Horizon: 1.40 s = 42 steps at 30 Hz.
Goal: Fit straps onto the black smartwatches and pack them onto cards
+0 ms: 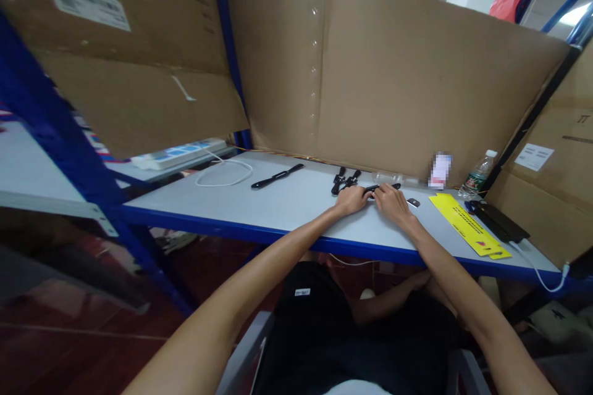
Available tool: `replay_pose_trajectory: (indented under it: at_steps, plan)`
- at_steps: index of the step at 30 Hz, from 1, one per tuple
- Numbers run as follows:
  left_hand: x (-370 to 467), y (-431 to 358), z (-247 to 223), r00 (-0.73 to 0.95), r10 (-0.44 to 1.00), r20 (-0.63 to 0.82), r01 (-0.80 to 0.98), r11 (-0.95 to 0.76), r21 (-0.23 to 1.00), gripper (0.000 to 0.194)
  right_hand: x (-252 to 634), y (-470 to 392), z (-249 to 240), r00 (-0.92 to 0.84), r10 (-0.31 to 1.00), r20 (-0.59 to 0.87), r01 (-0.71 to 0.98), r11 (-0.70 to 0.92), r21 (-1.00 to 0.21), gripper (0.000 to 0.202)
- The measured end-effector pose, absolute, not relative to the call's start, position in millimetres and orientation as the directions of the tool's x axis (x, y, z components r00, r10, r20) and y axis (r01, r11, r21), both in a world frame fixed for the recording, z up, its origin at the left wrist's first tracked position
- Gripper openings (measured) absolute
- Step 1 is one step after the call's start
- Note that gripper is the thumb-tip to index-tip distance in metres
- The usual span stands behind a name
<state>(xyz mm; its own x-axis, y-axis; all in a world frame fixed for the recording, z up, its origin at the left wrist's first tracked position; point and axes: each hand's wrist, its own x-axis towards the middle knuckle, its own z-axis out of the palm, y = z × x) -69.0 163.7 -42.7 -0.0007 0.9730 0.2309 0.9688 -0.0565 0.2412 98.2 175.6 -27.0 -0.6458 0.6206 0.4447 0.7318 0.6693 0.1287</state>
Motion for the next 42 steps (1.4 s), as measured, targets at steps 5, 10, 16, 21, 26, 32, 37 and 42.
replay_pose_trajectory:
  at_steps: [5,10,16,21,26,32,37,42]
  plan:
    - [-68.5,162.6,-42.5,0.002,0.971,0.241,0.971,-0.059,0.230,0.054,91.4,184.7,-37.6,-0.511,0.646,0.567,0.738,0.668,-0.095,0.016]
    - [-68.4,162.9,-42.6,0.007,0.970,0.243,0.972,-0.064,0.227,0.054,89.9,195.0,-43.3,-0.444,0.694,0.566,0.663,0.680,-0.314,0.017]
    - [-68.6,164.2,-42.5,-0.010,0.974,0.228,0.965,-0.050,0.256,0.055,94.6,200.7,-42.7,-0.444,0.721,0.532,0.627,0.674,-0.390,0.019]
    - [-68.5,164.4,-43.6,-0.006,0.971,0.239,0.968,-0.055,0.246,0.054,99.7,196.1,-41.5,-0.513,0.657,0.552,0.652,0.717,-0.248,0.024]
    - [-67.8,163.9,-42.5,0.003,0.971,0.240,0.966,-0.065,0.250,0.055,106.2,186.2,-35.2,-0.628,0.594,0.503,0.680,0.733,-0.017,0.026]
    - [-66.6,161.1,-40.2,0.009,0.969,0.248,0.969,-0.069,0.237,0.055,104.4,172.5,-26.5,-0.670,0.627,0.398,0.731,0.650,0.206,0.032]
    - [-65.0,157.7,-38.6,0.014,0.968,0.249,0.976,-0.067,0.206,0.057,93.1,165.9,-29.0,-0.578,0.719,0.386,0.810,0.563,0.163,0.034]
    - [-63.9,155.2,-38.6,0.035,0.967,0.253,0.980,-0.083,0.181,0.055,83.2,172.8,-30.5,-0.327,0.876,0.354,0.916,0.386,-0.108,0.033]
